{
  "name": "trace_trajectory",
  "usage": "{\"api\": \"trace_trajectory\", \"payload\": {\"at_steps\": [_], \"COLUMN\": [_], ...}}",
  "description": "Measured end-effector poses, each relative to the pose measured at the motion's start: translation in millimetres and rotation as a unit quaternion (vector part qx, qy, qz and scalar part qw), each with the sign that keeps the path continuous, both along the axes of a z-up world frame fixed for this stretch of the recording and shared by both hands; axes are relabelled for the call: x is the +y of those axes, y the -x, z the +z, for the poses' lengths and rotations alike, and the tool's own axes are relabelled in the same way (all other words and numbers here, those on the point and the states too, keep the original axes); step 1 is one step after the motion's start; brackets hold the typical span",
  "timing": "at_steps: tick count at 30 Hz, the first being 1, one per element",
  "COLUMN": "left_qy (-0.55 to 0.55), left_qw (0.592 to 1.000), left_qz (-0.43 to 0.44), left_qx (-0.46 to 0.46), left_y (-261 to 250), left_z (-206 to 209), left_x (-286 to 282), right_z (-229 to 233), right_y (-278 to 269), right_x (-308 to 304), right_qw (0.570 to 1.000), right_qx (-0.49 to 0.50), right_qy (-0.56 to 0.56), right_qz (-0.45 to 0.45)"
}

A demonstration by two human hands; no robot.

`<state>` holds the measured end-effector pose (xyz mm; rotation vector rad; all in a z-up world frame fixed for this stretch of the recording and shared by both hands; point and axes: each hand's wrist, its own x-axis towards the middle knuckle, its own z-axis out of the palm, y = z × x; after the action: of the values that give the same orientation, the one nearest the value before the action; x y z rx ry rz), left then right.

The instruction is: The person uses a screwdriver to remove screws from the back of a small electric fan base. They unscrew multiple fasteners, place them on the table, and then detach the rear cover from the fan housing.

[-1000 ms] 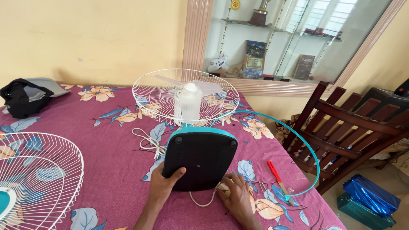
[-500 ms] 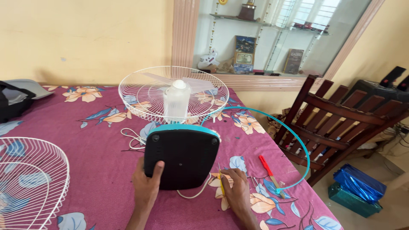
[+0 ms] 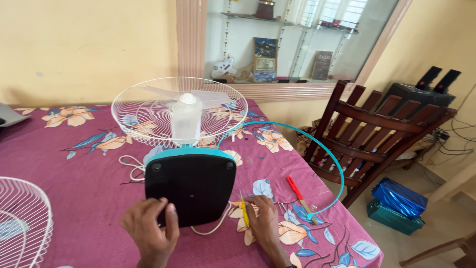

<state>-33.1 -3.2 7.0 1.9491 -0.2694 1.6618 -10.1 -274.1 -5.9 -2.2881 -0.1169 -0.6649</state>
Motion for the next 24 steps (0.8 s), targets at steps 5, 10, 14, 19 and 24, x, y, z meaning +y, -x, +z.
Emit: {"api": "trace_trajectory", "payload": {"at_steps": [5,10,14,19,24], "left_qy": [-0.085,-0.078,-0.095,-0.085,-0.086], "left_qw": [0.986,0.958,0.932,0.911,0.955], "left_qz": [-0.135,-0.221,-0.253,-0.263,-0.224], "left_qx": [0.044,0.167,0.243,0.304,0.172], "left_y": [4.8,3.5,-1.2,-8.4,-4.1], "left_z": [1.4,-14.8,-30.1,-43.2,-36.0], "left_x": [-28.7,-52.4,-62.8,-66.4,-69.2], "right_z": [2.8,9.5,10.5,0.9,-17.7], "right_y": [3.4,9.9,19.6,24.7,26.6], "right_x": [1.1,2.0,-3.1,-31.1,-62.1], "right_qw": [0.999,0.997,0.995,0.991,0.973], "right_qx": [-0.012,-0.011,-0.019,0.013,-0.058], "right_qy": [-0.029,-0.072,-0.096,-0.115,-0.179], "right_qz": [0.018,0.035,0.017,-0.062,-0.136]}}
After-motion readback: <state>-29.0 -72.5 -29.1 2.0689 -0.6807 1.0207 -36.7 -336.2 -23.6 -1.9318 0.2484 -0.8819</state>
